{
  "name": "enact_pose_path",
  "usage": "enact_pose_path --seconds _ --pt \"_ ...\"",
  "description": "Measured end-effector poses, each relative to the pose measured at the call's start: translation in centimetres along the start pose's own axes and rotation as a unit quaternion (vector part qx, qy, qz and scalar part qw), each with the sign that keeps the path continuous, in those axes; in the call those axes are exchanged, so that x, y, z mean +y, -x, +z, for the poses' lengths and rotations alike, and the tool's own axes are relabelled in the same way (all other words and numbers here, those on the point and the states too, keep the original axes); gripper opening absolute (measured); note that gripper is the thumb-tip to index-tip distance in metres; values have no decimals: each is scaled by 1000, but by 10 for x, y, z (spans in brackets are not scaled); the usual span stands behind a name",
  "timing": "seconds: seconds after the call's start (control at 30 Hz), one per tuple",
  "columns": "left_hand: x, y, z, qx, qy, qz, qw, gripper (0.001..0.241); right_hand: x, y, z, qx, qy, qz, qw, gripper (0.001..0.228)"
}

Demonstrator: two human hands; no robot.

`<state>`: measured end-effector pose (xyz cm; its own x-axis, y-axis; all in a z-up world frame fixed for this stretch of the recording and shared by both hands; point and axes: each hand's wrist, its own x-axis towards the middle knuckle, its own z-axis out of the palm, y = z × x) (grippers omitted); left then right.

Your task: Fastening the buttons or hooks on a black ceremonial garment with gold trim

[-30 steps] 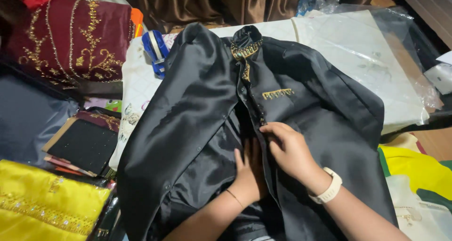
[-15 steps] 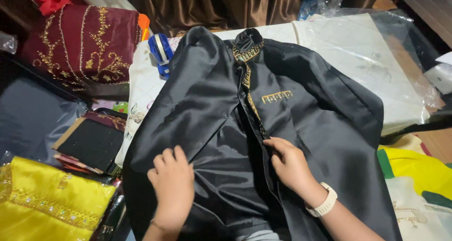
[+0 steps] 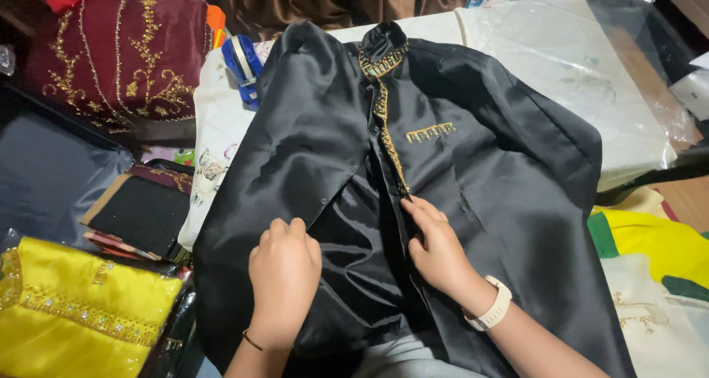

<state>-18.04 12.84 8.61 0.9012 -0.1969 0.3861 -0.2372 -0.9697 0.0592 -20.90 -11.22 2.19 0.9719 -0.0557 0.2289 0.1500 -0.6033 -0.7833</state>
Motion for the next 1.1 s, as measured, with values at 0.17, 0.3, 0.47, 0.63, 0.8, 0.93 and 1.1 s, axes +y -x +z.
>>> enact_pose_path --seconds 0.17,0.3,0.47,0.63,0.8,0.93,1.1 --pt "24 -2 -12 10 29 15 999 10 -10 -1 6 6 2 -10 1000 69" --pt "58 2 -9 -4 42 43 998 7 -16 -3 7 17 -15 -21 1000 71" --pt "79 28 36 -47 19 81 995 16 -5 2 9 5 -33 -6 999 71" --pt "48 88 104 19 -202 71 977 49 -2 10 5 -19 -35 -11 999 80" --pt "38 98 92 -8 -145 110 983 40 -16 9 0 4 -44 -15 999 79" --pt "53 52 -15 -297 349 17 889 52 -40 4 -15 33 -58 -35 997 78" --pt "28 90 61 20 -125 94 988 28 -28 9 -14 31 -43 -22 998 77"
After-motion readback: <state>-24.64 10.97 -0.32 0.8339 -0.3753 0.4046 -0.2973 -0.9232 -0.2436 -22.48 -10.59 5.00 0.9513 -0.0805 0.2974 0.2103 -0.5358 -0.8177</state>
